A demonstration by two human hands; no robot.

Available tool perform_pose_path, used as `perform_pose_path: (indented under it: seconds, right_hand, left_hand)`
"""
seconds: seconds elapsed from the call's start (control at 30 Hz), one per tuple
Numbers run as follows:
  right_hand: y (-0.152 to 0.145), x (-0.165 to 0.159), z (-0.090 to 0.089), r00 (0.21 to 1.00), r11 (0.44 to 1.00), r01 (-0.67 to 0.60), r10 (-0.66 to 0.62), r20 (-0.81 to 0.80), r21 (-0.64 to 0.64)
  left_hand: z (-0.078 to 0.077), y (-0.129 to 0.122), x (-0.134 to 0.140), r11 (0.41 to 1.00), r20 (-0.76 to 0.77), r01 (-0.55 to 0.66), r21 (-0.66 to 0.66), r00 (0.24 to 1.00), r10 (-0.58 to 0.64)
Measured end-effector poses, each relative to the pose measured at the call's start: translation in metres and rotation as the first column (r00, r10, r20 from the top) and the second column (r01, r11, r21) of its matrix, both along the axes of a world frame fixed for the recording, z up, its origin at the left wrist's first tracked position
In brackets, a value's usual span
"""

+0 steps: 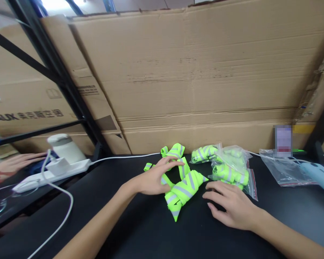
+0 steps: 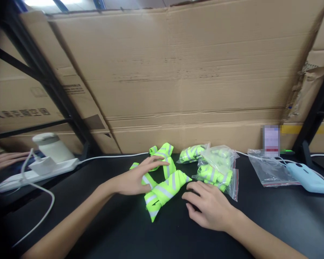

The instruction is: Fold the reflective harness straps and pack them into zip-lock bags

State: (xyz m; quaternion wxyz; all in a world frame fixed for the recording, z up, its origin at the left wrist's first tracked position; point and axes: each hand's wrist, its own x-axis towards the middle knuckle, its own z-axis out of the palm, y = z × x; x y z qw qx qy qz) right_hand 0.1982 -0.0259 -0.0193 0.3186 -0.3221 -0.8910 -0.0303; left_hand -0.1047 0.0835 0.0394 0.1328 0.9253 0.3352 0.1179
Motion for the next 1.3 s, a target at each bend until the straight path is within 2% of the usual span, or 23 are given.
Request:
perform_pose_path:
  seconds: [0.13,0.27,0.43,0.57,0.63,0.73,0.87,0.93,1.07,1.17,1.3]
  right_hand:
    - [0.001,-0.011,0.002,0.998,0.996,-0.027,0.022,0.066,0.082]
    - [0.001,-0.022,0.006,0.991,0.996,-0.092,0.092,0.098,0.001]
    - [0.002,-0.026,0.009,0.985,0.977,-0.108,0.13,0.112,-0.183]
    - [0.006,-0.024,0.01,0.991,0.99,-0.085,0.095,0.092,-0.111]
    - [0.008,-0.024,0.012,0.993,0.995,-0.084,0.088,0.082,-0.056]
    - [0.008,-0.022,0.014,0.988,0.99,-0.137,0.138,0.073,-0.013]
    - [0.008,-0.018,0.015,0.972,0.973,-0.23,0.229,0.042,0.021]
    - [0.007,-0.015,0.014,0.975,0.973,-0.223,0.222,0.018,0.056]
    - [0.005,-0.013,0.011,0.987,0.984,-0.156,0.157,-0.014,0.084]
    - [0.003,-0.016,0.011,0.988,0.983,-0.149,0.152,-0.018,0.107]
    - [0.001,-0.022,0.007,0.98,0.975,-0.198,0.198,0.006,0.1]
  left_hand:
    - [-0.015,-0.004,0.002,0.977,-0.099,0.046,-0.208,0.993,-0.067]
    - [-0.026,-0.014,0.017,0.957,-0.114,-0.03,-0.288,0.994,-0.004]
    - [-0.014,-0.022,0.032,0.953,-0.139,-0.071,-0.295,0.99,0.031]
    - [-0.003,-0.022,0.034,0.941,-0.128,-0.03,-0.338,0.992,-0.014]
    - [-0.004,-0.024,0.037,0.963,-0.124,0.014,-0.268,0.991,-0.049]
    - [-0.012,-0.029,0.045,0.995,-0.068,0.082,-0.051,0.994,-0.085]
    - [-0.014,-0.031,0.047,0.976,0.005,0.177,0.125,0.984,-0.179]
    - [-0.008,-0.025,0.039,0.972,0.049,0.129,0.194,0.989,-0.141]
    - [0.007,-0.008,0.013,0.946,0.3,-0.086,0.312,0.954,-0.012]
    - [0.012,-0.001,0.003,0.902,0.486,-0.271,0.336,0.87,0.081]
    - [0.011,0.003,0.005,0.859,0.652,-0.451,0.241,0.731,0.201]
